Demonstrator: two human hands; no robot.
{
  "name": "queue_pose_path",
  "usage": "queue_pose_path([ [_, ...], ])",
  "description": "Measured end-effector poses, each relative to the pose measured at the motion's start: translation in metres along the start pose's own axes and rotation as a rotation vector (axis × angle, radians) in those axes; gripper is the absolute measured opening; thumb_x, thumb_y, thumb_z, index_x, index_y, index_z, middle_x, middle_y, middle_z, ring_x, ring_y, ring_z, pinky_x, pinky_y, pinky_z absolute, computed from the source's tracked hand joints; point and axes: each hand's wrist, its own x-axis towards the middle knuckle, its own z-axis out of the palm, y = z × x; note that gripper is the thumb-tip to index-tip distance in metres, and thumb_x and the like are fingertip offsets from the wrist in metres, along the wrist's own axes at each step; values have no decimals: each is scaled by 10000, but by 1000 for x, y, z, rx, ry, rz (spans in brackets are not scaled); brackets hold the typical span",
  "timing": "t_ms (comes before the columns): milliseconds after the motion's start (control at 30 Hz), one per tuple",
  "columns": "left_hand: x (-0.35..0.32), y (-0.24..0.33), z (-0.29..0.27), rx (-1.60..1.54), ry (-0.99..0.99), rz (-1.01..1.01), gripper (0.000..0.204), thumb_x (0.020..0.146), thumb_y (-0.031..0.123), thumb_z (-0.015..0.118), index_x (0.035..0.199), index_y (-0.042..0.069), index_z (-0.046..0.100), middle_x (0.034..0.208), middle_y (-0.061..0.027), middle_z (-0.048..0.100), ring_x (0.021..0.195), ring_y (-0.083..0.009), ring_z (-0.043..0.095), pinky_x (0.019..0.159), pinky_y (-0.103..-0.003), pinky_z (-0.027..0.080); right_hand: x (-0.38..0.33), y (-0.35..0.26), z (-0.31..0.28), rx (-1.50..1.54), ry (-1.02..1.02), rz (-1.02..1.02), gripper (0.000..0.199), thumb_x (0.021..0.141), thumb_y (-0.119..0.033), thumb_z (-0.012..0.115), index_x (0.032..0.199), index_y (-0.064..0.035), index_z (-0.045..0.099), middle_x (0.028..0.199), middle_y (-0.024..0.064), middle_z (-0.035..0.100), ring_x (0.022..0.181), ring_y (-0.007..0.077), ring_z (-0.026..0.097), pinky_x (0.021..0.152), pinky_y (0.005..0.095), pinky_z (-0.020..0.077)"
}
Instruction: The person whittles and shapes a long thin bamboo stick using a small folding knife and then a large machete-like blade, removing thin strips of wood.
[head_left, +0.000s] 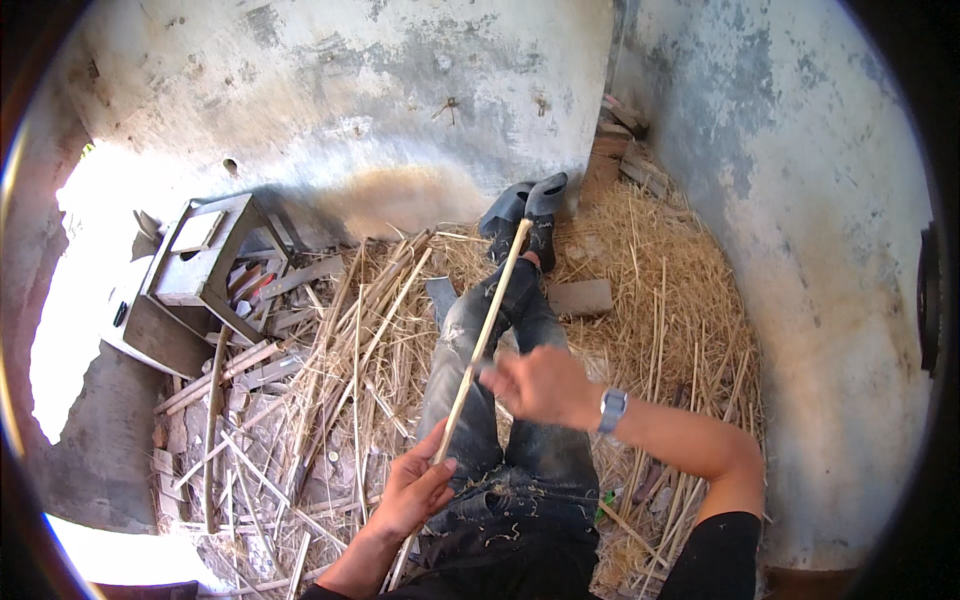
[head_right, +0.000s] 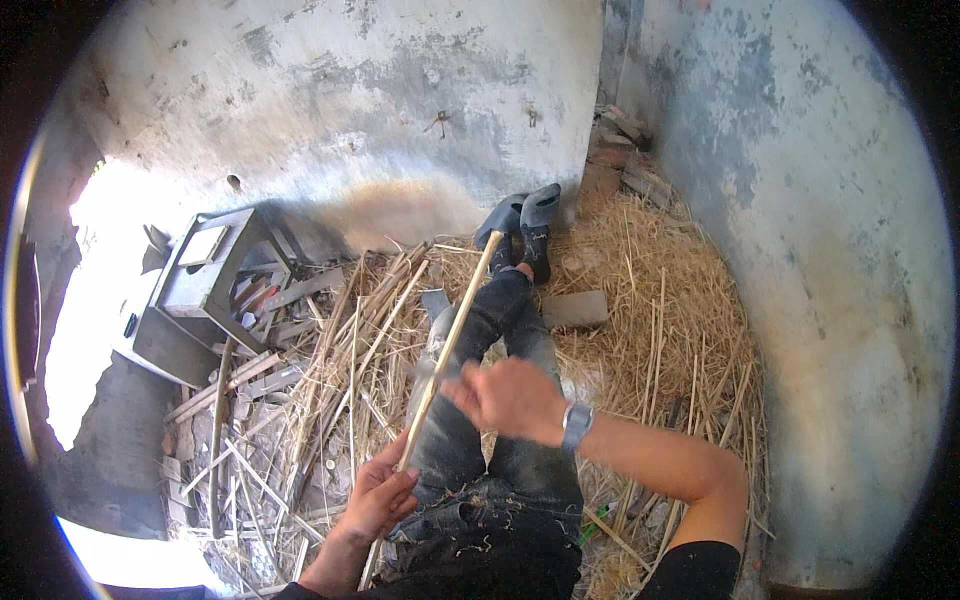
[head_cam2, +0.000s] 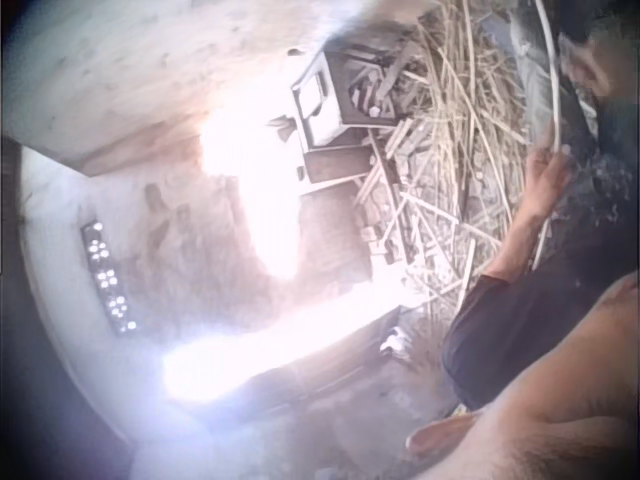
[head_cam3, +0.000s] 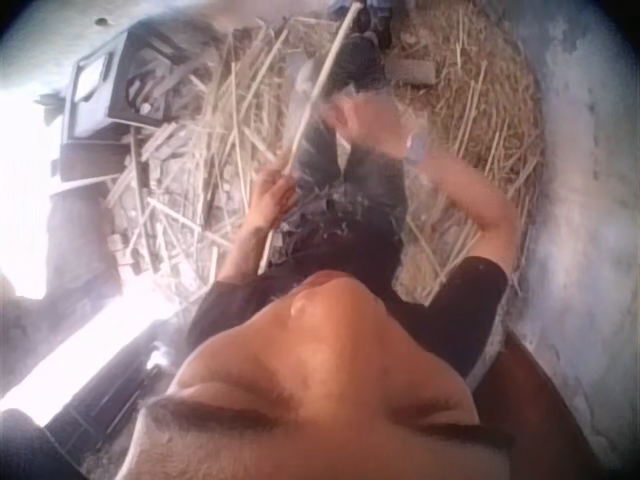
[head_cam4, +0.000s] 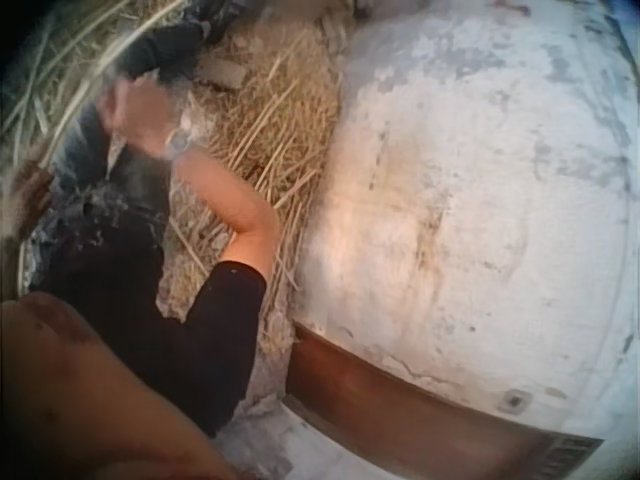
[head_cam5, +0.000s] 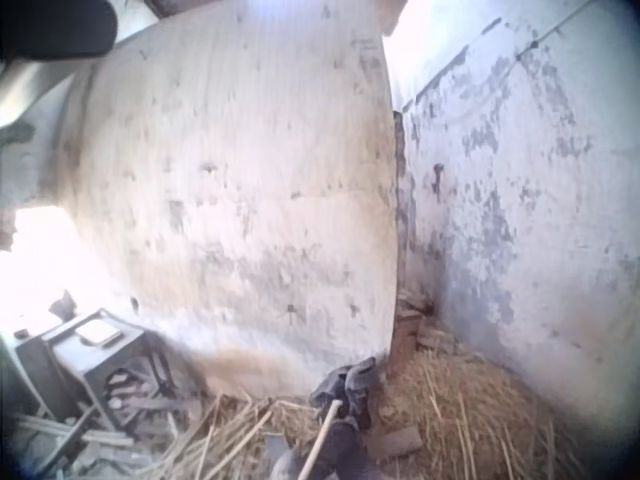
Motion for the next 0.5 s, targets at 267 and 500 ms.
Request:
queue_pose_path([
  [267, -22, -9, 17, 201, 4, -57, 645, 1040, 17, 576, 1631, 82, 326, 628, 77, 364, 475, -47, 339, 457, -247, 295, 34, 112, -29, -227, 71, 310, 701, 1114, -575, 274, 631, -124, 509, 461, 59, 473, 355, 200, 460, 388, 353, 382],
  [500, -26, -11, 14, 141, -20, 8, 608, 1048, 11, 565, 1616, 61, 354, 652, 81, 412, 493, -30, 342, 469, -227, 284, 19, 161, -69, -16, 392, 517, 679, 1096, -535, 418, 684, -18, 576, 545, 41, 482, 511, 221, 481, 536, 430, 372],
])
